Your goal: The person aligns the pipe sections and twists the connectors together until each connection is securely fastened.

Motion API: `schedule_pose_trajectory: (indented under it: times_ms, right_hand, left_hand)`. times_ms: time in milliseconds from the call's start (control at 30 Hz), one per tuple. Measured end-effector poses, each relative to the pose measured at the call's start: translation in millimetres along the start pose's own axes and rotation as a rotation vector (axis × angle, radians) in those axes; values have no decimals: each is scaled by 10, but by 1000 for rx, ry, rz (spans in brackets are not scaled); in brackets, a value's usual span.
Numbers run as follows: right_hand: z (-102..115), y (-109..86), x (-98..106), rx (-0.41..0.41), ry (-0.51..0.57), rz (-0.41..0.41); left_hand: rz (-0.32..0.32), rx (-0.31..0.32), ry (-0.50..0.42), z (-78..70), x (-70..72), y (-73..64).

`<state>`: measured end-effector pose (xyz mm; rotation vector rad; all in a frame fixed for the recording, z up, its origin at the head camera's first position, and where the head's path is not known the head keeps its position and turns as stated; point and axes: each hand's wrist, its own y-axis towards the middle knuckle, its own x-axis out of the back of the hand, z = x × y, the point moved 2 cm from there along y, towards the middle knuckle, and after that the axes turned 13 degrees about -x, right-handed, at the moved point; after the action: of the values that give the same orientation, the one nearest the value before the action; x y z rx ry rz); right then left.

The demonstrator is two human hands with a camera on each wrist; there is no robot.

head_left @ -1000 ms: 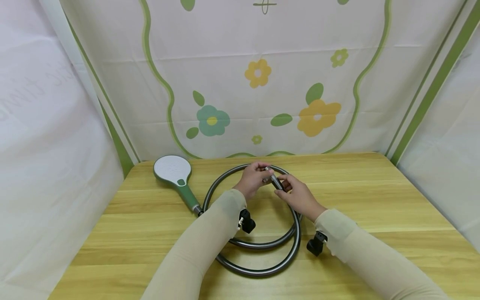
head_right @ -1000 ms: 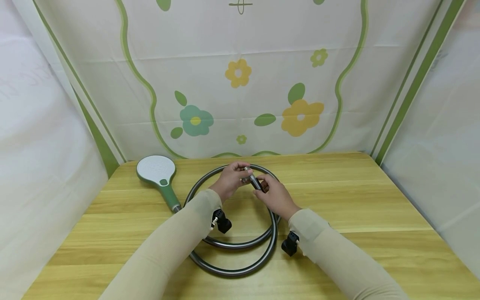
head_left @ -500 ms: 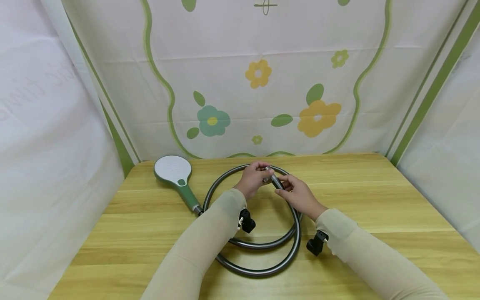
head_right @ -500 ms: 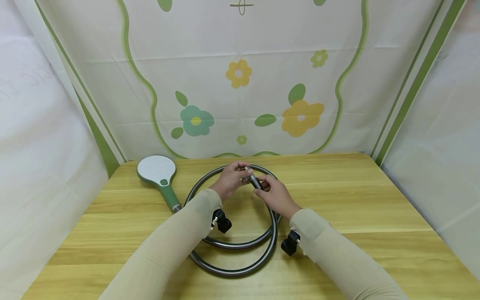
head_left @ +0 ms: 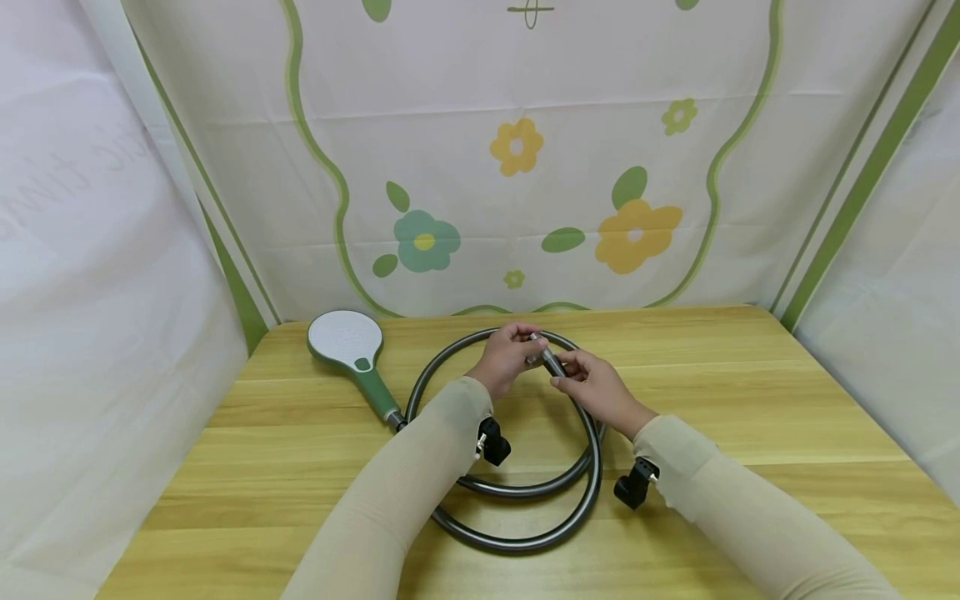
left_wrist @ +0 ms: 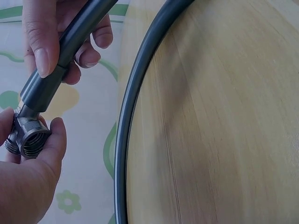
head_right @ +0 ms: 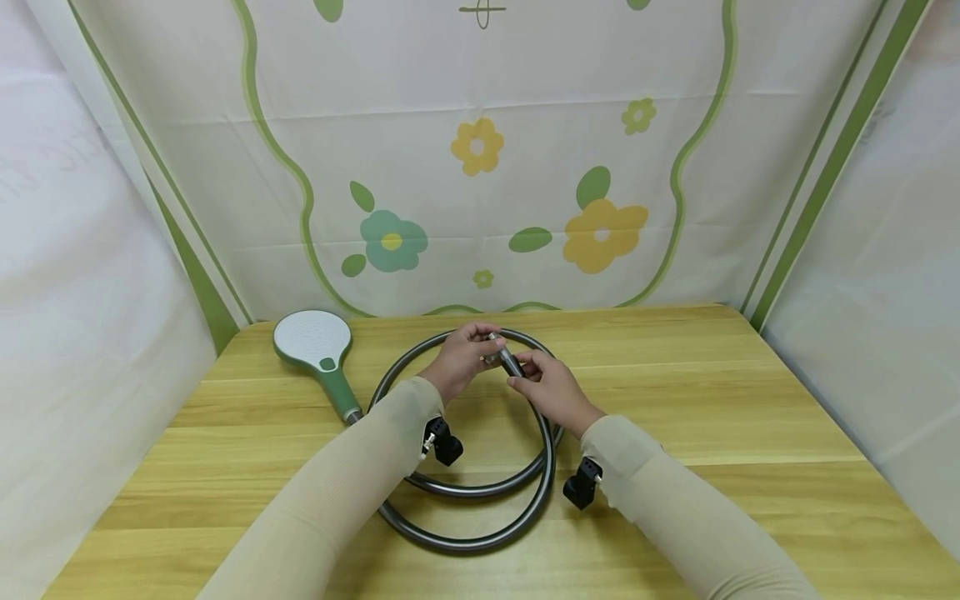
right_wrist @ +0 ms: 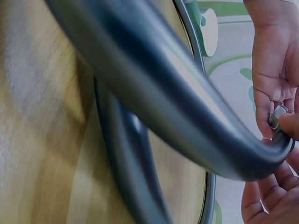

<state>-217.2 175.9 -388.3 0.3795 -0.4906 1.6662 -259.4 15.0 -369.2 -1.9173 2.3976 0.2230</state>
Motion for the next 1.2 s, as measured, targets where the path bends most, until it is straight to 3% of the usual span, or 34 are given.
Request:
schedule_pose_trajectory:
  times_ms: [667,1200]
  right_hand:
    - [-6,6,22,-38,64,71]
    - [-9,51,1,-54,11,86]
  left_hand:
    - [20,-5,35,23,13,7]
    - [12,3,21,48,43,15]
